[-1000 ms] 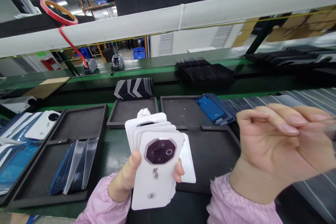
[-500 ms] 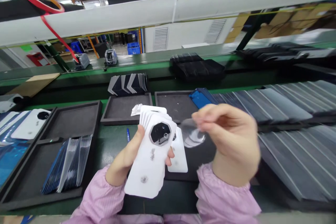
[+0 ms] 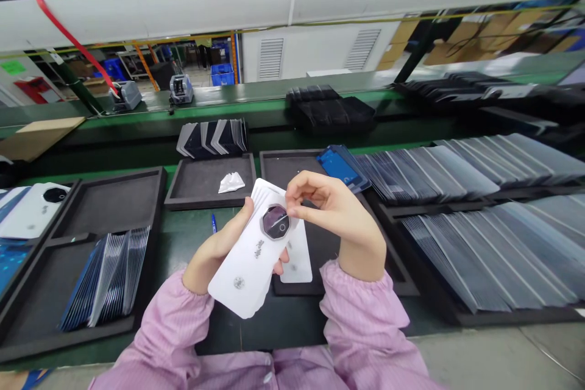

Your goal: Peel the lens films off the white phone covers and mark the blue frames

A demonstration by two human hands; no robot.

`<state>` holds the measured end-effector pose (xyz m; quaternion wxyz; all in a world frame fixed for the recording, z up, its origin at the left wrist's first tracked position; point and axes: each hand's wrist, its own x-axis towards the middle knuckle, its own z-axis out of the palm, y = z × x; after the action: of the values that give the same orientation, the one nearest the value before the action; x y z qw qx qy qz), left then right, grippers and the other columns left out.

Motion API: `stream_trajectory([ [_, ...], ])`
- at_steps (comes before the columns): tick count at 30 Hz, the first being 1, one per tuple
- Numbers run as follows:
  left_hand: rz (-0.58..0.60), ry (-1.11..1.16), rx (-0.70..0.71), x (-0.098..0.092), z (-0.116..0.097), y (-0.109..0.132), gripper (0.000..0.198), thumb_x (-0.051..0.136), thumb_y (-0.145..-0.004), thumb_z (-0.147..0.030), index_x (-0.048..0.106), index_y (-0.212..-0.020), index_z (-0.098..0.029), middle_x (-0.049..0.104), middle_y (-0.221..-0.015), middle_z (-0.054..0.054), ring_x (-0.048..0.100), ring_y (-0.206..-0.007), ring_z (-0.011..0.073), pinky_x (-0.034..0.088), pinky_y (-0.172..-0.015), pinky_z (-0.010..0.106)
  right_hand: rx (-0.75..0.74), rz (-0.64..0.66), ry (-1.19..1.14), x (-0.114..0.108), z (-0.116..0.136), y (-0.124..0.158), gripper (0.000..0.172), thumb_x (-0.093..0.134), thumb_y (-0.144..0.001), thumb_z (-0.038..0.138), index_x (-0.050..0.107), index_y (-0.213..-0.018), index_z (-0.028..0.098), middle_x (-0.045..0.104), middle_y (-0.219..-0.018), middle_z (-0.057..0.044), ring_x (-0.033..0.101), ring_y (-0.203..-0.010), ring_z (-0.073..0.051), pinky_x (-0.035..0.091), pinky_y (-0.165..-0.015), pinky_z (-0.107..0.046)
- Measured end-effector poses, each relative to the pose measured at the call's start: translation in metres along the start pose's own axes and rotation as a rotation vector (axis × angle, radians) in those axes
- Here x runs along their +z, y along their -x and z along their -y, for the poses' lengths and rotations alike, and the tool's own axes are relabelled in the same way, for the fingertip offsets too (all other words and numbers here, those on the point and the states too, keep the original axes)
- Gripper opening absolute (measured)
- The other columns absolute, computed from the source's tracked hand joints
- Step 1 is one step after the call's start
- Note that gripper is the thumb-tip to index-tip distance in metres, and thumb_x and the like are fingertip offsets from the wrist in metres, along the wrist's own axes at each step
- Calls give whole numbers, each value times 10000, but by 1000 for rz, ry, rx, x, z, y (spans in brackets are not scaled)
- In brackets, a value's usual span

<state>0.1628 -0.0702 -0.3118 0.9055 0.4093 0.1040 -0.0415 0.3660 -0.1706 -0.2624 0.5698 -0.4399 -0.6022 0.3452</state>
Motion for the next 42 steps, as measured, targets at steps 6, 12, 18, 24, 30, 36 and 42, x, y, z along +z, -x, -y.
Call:
stream_trajectory([
  [6,23,29,22,-1,3,-2,940,594,-777,-933,745,-1110,-67,784,-922,180,755,-757,286,577,-710,348,0,6,127,3,2,1,137,774,-832,215,661,-909,203,687,-790,-2,644,-702,-160,543,-636,-280],
  [12,0,73,82,2,2,-2,850,641,-797,-884,715,-1158,-119,787,-924,156,762,-761,289,581,-724,357,-80,-129,545,19,-4,0,227,750,-798,202,653,-999,241,634,-856,-2,621,-756,-190,535,-711,-330],
  [18,-42,145,167,1,-6,-1,787,709,-826,-782,690,-1221,-101,794,-936,152,766,-784,270,582,-726,322,-139,-638,665,22,-20,-5,419,800,-808,333,629,-1184,261,599,-1094,-65,626,-952,-265,547,-824,-421],
  [24,-154,-35,269,1,-11,6,637,693,-916,-654,718,-1161,-67,805,-903,172,793,-816,290,614,-742,327,181,-214,327,38,-32,-10,665,898,-676,363,606,-1261,243,689,-1043,-48,677,-853,-235,592,-761,-383],
  [30,-275,-246,322,6,-19,16,583,868,-828,-448,717,-1250,-75,806,-1043,210,800,-893,344,627,-735,354,86,-544,19,13,-50,-22,632,896,-628,520,500,-1055,275,687,-990,-22,706,-880,-235,608,-727,-339],
  [36,-336,-122,395,7,-26,23,506,863,-812,-448,736,-1152,-94,804,-1047,182,791,-855,317,640,-749,373,197,-638,95,-50,-74,14,661,807,-653,703,457,-1016,275,666,-918,-28,681,-822,-240,594,-701,-380],
  [42,-287,59,412,13,-35,30,673,745,-853,-680,694,-1204,-108,764,-944,124,737,-745,245,614,-691,345,467,-354,402,-22,-115,44,396,923,-661,341,655,-899,174,656,-782,18,625,-696,-168,564,-733,-351],
])
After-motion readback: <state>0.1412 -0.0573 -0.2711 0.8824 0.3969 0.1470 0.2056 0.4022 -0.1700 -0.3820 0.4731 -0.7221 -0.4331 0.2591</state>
